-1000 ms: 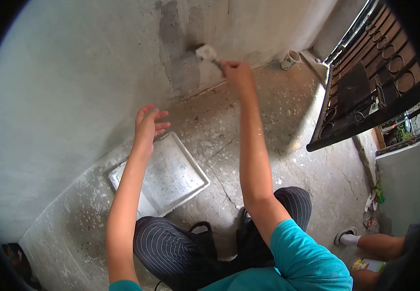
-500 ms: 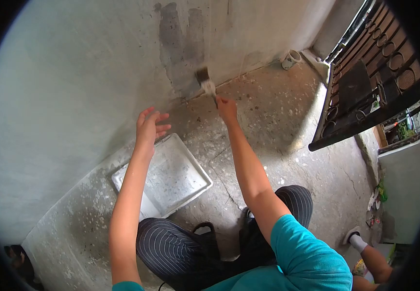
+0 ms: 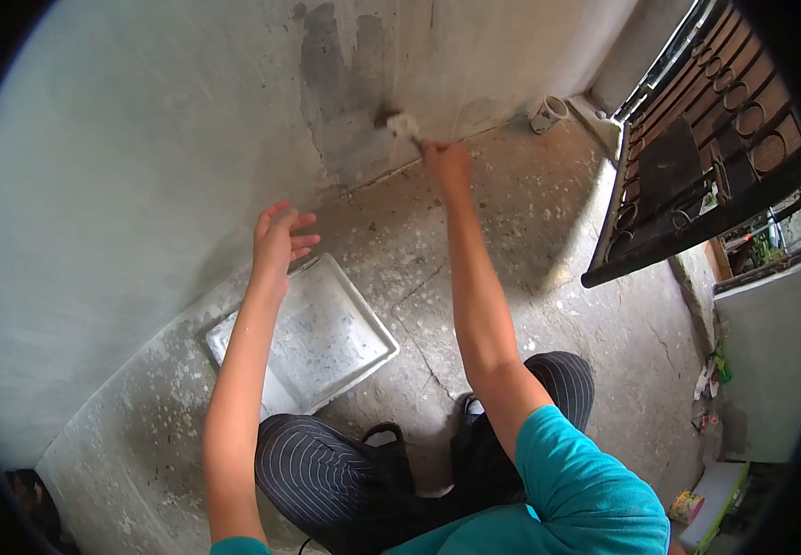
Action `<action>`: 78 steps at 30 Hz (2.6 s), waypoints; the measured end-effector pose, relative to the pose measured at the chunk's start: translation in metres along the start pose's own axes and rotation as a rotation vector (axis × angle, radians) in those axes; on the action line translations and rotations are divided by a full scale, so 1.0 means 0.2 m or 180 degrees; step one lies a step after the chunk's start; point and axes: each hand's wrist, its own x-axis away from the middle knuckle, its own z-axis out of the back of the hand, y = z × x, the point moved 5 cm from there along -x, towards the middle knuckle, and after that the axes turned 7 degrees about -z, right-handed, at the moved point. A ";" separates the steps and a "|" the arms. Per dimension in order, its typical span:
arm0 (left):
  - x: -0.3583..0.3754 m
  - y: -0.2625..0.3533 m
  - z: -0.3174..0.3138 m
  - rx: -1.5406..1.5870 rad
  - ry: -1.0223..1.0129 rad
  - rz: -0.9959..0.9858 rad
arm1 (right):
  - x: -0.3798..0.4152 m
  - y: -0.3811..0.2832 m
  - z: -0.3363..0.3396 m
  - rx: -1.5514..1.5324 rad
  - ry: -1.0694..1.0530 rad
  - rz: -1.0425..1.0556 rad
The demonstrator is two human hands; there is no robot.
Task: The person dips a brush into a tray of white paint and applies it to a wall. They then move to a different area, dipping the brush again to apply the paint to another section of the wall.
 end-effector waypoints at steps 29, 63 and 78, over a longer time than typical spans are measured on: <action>0.02 -0.02 0.00 -0.0238 -0.0017 0.0072 | 0.01 0.35 -0.19 0.1182 0.0108 -0.0398; 0.28 0.17 0.35 -0.0163 0.0649 -0.0284 | 0.67 0.55 -1.00 0.0485 -0.1593 -0.0320; 0.21 0.13 0.34 -0.0037 0.0507 -0.0223 | 0.79 -0.97 0.10 -0.2081 -0.1580 0.0696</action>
